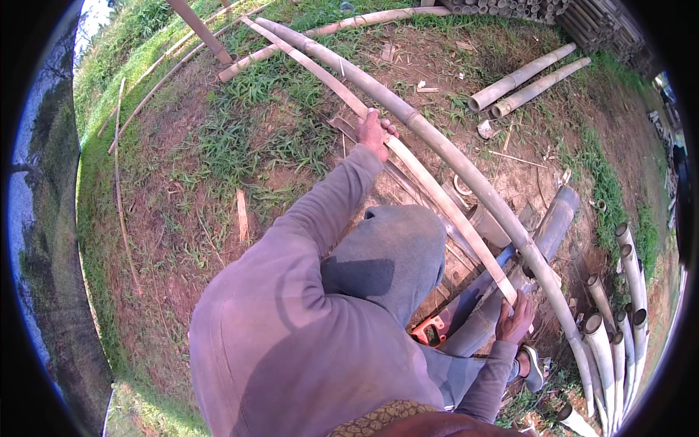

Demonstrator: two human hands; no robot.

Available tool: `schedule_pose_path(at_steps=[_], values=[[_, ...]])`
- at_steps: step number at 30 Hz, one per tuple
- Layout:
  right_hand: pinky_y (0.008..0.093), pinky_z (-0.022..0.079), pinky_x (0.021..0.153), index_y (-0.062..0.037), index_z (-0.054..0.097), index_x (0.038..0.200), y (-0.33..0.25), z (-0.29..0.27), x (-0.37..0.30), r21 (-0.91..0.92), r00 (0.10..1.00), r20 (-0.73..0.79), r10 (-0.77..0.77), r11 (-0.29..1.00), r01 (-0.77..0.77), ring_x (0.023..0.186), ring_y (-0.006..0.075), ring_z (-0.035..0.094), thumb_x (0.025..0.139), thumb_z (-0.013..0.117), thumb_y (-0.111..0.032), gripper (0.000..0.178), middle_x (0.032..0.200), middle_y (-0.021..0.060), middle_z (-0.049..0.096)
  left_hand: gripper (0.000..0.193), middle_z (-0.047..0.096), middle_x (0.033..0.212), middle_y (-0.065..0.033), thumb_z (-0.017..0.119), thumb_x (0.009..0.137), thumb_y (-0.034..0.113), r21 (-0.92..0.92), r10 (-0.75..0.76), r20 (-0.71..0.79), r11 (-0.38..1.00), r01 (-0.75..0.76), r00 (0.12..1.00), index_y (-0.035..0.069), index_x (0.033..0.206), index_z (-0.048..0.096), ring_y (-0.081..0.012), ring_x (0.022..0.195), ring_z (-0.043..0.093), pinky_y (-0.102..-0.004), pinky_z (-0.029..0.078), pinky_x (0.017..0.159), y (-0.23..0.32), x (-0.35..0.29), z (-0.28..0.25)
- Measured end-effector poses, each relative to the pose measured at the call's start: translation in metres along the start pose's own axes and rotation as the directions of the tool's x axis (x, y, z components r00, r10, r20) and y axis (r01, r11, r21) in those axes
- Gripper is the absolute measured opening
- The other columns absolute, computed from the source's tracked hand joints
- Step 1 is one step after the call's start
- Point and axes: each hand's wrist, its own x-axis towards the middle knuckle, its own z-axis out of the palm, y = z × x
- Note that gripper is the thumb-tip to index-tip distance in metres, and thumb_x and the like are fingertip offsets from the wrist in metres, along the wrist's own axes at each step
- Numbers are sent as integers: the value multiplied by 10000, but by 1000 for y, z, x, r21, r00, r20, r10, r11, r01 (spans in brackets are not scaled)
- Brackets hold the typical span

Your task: The person sits on the ground and uses a hand saw to cut a long bamboo pole into shorter sections. They repeatedly position the pole, saw through it, and set the cut pieces aside.

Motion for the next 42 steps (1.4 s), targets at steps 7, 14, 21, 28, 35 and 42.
schedule_pose_path(at_steps=[7,14,21,28,35,42], values=[[474,467,931,-115,650,1417,35,-7,-27,21,1000,-21,-4,1000,4,1038,346,641,919,789,-301,550,1135,135,682,184,498,781,-27,495,1129,331,19,-43,48,999,42,998,149,1113,475,-199,652,534,-435,526,650,-36,-18,-9],[449,456,894,-104,655,1406,28,-11,-14,40,1000,26,9,999,-10,1002,314,650,964,744,-339,508,1142,122,691,206,483,783,-27,482,1131,356,18,-33,38,999,32,999,152,1102,476,-206,676,534,-449,529,681,-44,1,-12],[458,467,852,-136,696,1366,52,-9,-5,33,996,-80,-32,999,35,953,309,651,943,757,-376,490,1018,90,679,175,533,787,-31,557,1085,306,60,-49,152,997,40,987,140,1084,500,-231,702,579,-479,547,746,-59,27,-13],[463,480,967,-199,750,1264,89,-4,54,27,997,-74,22,999,-20,1036,311,660,927,752,-476,437,1069,78,675,689,526,1370,-190,571,1053,547,553,52,-80,833,1,995,36,1485,405,-304,1236,552,-529,504,1018,-63,18,-1],[461,457,1135,-224,756,1308,118,13,95,4,989,-24,145,989,-145,1252,289,614,907,768,-519,498,1246,57,677,764,558,1384,-172,860,838,500,210,-133,958,-268,-940,253,52,1383,568,-339,1278,541,-487,419,1102,-126,-50,29],[442,476,1124,-232,783,1285,126,18,113,131,971,140,194,968,-212,1292,280,612,907,771,-530,481,1331,51,683,949,619,1383,-106,928,724,450,-363,-712,700,-420,-832,54,172,1506,468,-344,1326,568,-511,430,1119,-201,-78,95]])
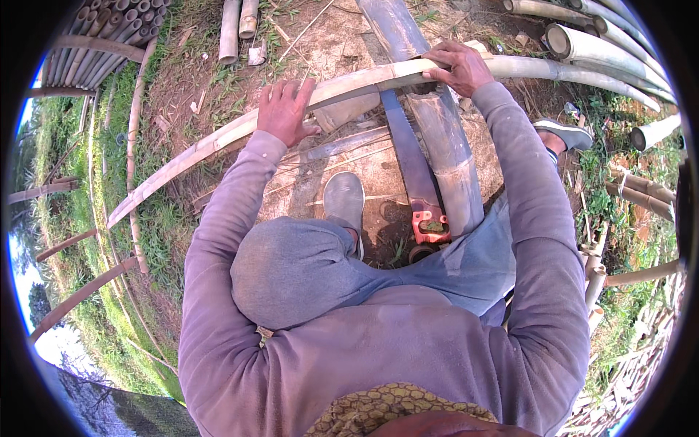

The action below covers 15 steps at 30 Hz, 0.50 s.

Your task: The person sits on the ground and uses a hand saw to cut a long bamboo pole into shorter sections. They repeatedly position the pole, saw through it, and set the cut pieces aside.

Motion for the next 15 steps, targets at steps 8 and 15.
schedule_pose_path(at_steps=[8,15], values=[[481,482,1048,-114,661,1291,-98,25,-99,-219,906,-371,-203,967,128,1205,307,612,857,809,-257,481,1288,111,636,460,678,1076,-115,591,957,106,-17,68,-40,997,-69,997,172,1405,505,-334,1011,714,-471,571,832,-14,17,49],[463,605,842,-53,737,1062,-138,187,-290,-147,686,711,156,987,-73,965,341,776,903,708,-239,247,1059,174,781,511,655,1167,-135,663,1001,398,-54,53,2,997,-53,999,193,1444,512,-340,1106,681,-523,512,944,-10,17,33]])
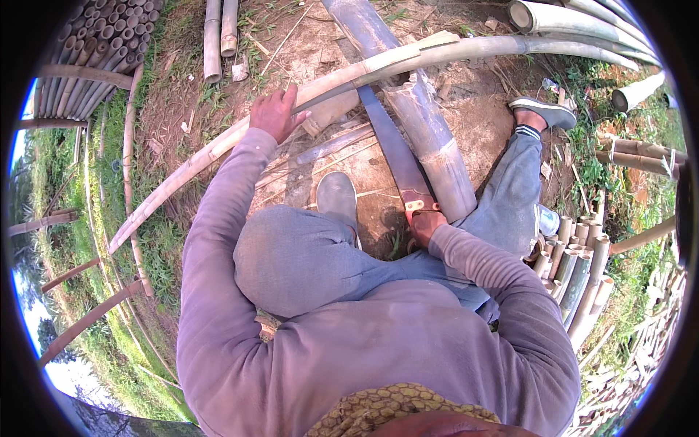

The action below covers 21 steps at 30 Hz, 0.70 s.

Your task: The person sits on the ground and uses a hand saw to cut a long bamboo pole into shorter sections. They repeatedly position the pole, saw through it, and set the cut pieces aside.

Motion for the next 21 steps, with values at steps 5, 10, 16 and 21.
schedule_pose_path(at_steps=[5,10,16,21], values=[[405,608,821,-121,781,1033,6,21,14,44,991,-111,74,997,-70,940,290,792,907,686,-248,203,1004,147,796,551,567,1231,-141,702,976,438,34,-10,5,999,10,1000,198,1448,547,-343,1177,578,-498,472,987,14,7,-22],[483,524,1027,-119,717,1220,-10,-25,-15,71,995,74,69,995,-74,1269,338,656,862,801,-313,416,1239,119,753,579,532,1114,-123,665,1012,353,-5,87,-71,996,-88,994,262,1558,495,-335,1047,531,-482,442,950,15,-2,-18],[534,509,989,-113,642,1199,-33,-70,-80,363,986,-159,43,932,18,1202,402,641,801,793,-225,440,1166,114,716,496,555,1096,-103,624,1036,358,21,115,-91,993,-113,989,246,1511,536,-304,1056,533,-459,426,957,16,-1,-18],[511,550,797,-58,639,1173,-49,-76,-151,575,716,-653,245,776,259,970,436,683,781,766,-109,415,1049,167,704,494,581,1134,-114,615,1038,371,72,118,-20,991,-117,993,226,1505,538,-313,1103,570,-474,453,968,18,9,-26]])
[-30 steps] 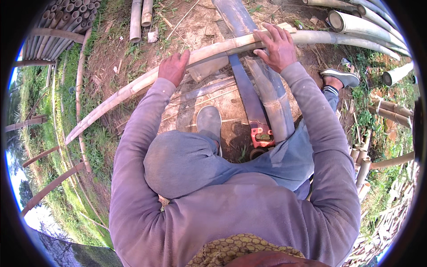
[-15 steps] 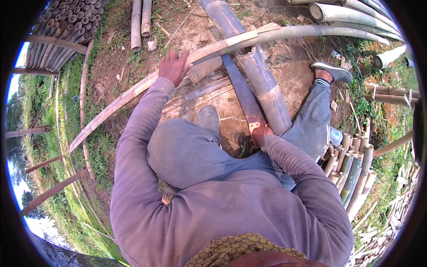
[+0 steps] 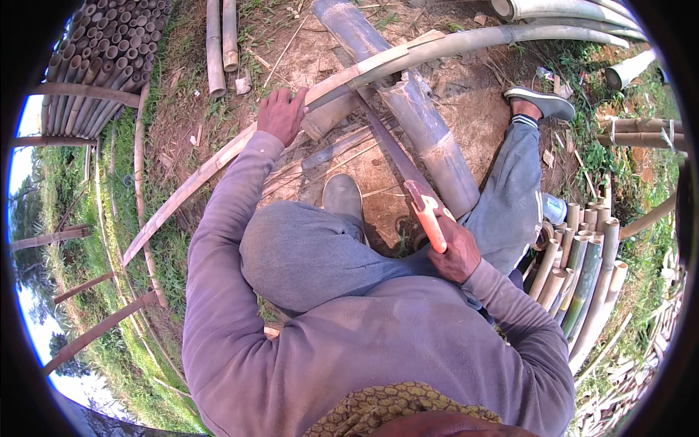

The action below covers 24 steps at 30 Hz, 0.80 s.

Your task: The person sits on the ground and uses a hand saw to cut a long bamboo pole into shorter sections. They repeatedly position the pole, saw through it, and set the cut pieces aside.

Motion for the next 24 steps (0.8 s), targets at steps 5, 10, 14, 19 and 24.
schedule_pose_path(at_steps=[5,10,14,19,24], values=[[407,528,651,24,706,1106,-17,-67,-68,57,950,-307,-48,996,69,715,325,677,839,825,-167,350,882,154,680,487,588,1161,-124,609,1040,372,-23,-20,43,1000,21,999,223,1499,539,-326,1146,578,-482,465,988,-3,1,-2],[326,479,615,58,705,1060,1,-67,-84,161,813,-578,68,986,33,645,176,622,973,785,-355,429,814,100,659,481,587,1181,-130,602,1044,365,-3,-56,71,998,56,996,244,1504,528,-334,1152,581,-489,470,984,0,2,-3],[250,447,530,29,675,1058,26,-53,-60,367,761,-590,268,929,-43,590,91,569,1010,738,-418,454,743,21,602,469,584,1179,-133,588,1052,364,12,-52,59,999,51,997,247,1501,522,-335,1153,583,-496,471,982,3,4,-5],[243,441,525,22,675,1056,44,-51,-58,374,773,-578,263,927,-35,577,88,561,1020,735,-377,405,739,22,605,464,582,1183,-135,580,1057,361,21,-57,78,998,55,995,238,1500,523,-337,1145,583,-496,469,981,1,4,-6],[238,437,529,7,670,1014,48,-59,-59,343,789,-567,236,939,-34,582,85,565,1019,735,-392,405,735,25,613,511,577,1198,-136,580,1067,381,47,-66,109,997,61,992,257,1554,483,-339,1144,590,-489,475,996,2,3,-6]])
